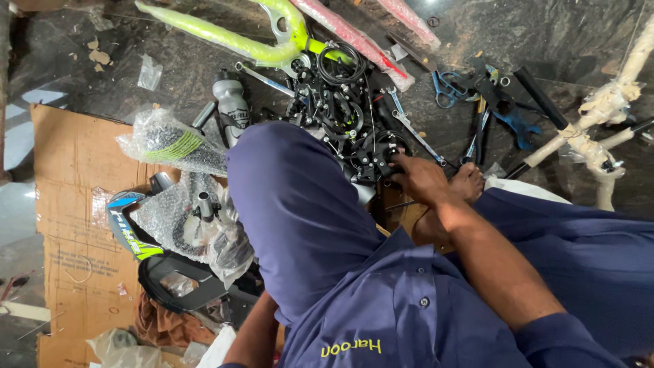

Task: The person assembles and adjusts bicycle brake components, handling individual metal parts, a cable, and using a hex key to tighten fasteners.

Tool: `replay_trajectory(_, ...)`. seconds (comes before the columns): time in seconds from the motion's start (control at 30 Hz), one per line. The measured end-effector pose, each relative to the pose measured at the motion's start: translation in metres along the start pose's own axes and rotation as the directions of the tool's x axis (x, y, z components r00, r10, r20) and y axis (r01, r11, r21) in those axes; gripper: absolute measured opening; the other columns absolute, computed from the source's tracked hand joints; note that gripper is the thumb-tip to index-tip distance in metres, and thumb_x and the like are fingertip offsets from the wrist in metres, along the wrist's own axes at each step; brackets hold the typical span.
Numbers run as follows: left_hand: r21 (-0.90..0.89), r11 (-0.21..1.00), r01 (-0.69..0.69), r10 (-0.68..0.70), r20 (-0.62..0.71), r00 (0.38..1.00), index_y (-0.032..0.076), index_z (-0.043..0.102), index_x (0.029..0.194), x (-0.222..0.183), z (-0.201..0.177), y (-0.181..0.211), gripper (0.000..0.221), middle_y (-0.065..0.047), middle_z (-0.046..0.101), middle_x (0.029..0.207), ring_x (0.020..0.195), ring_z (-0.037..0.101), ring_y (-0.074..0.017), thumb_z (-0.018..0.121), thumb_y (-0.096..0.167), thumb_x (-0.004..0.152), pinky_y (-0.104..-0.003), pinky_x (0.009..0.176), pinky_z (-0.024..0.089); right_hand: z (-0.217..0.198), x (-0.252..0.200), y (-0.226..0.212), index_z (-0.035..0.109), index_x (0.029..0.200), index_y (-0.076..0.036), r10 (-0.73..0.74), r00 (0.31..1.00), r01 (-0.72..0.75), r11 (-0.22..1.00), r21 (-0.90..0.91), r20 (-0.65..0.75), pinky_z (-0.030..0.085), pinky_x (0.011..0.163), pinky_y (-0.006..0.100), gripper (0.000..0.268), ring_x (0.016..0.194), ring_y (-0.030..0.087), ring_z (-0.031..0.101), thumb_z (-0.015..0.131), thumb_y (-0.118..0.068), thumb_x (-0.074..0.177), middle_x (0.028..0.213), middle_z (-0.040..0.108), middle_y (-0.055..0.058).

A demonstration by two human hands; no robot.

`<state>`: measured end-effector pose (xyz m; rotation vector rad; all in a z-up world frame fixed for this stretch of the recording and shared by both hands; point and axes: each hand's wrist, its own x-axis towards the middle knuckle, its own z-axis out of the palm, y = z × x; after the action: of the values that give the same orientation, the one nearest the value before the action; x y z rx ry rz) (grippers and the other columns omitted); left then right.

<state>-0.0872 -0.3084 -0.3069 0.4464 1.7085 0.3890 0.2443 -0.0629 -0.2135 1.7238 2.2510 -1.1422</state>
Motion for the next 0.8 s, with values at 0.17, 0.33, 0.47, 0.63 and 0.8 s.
replay_trajectory(0.17,0.041,0.999,-0.005,0.005,0.006,1.0,-0.003,0.063,0.126,0.004,0.0,0.004,0.043,-0.013,0.072,0.109,0.093,0.068,-0.0218,0.063,0.023,0.093,-0.033,0.081,0.056,-0.015,-0.008,0.031,0.073,0.122,-0.022,0.107,0.986,-0.099,0.993,0.071,-0.125,0.053,0.09,0.046,0.031,0.108,0.037,0.068,0.071,-0.031,0.092,0.116,0.073,0.011)
replay_trajectory(0.33,0.052,0.998,-0.031,0.032,-0.014,0.999,-0.004,0.064,0.125,0.006,-0.008,0.017,0.04,-0.012,0.072,0.11,0.093,0.068,-0.0212,0.061,0.021,0.094,-0.033,0.082,0.056,-0.019,-0.016,0.056,0.075,0.118,-0.023,0.289,0.934,-0.281,0.957,0.067,-0.208,0.051,0.087,0.049,0.027,0.104,0.039,0.066,0.072,-0.026,0.091,0.113,0.073,0.012)
replay_trajectory(0.47,0.018,0.996,-0.092,0.093,-0.094,0.991,-0.004,0.065,0.125,-0.012,-0.033,0.035,0.038,-0.012,0.072,0.11,0.094,0.068,-0.0207,0.06,0.019,0.095,-0.032,0.083,0.056,-0.004,-0.002,0.052,0.071,0.123,-0.014,0.061,0.901,-0.083,0.996,-0.032,-0.429,0.051,0.098,0.047,0.041,0.111,0.04,0.064,0.071,-0.008,0.082,0.117,0.069,0.016)
replay_trajectory(0.63,-0.121,0.838,-0.533,0.458,-0.375,0.806,-0.005,0.066,0.124,-0.038,-0.093,0.101,0.036,-0.011,0.072,0.111,0.095,0.069,-0.0201,0.059,0.016,0.096,-0.031,0.084,0.056,-0.011,0.01,-0.03,0.069,0.119,-0.007,-0.344,0.853,0.339,0.937,-0.084,-0.392,0.048,0.097,0.047,0.043,0.113,0.04,0.06,0.079,-0.015,0.077,0.121,0.065,0.018)
replay_trajectory(0.8,-0.097,0.591,-0.801,0.501,-0.734,0.459,-0.001,0.061,0.118,-0.122,-0.141,0.27,0.023,-0.007,0.068,0.104,0.092,0.065,-0.016,0.067,0.019,0.109,-0.032,0.084,0.056,0.003,0.037,-0.062,0.071,0.1,-0.014,-0.658,0.724,0.539,0.727,-0.426,-0.207,0.05,0.084,0.047,0.034,0.109,0.036,0.062,0.069,-0.018,0.066,0.115,0.066,0.016)
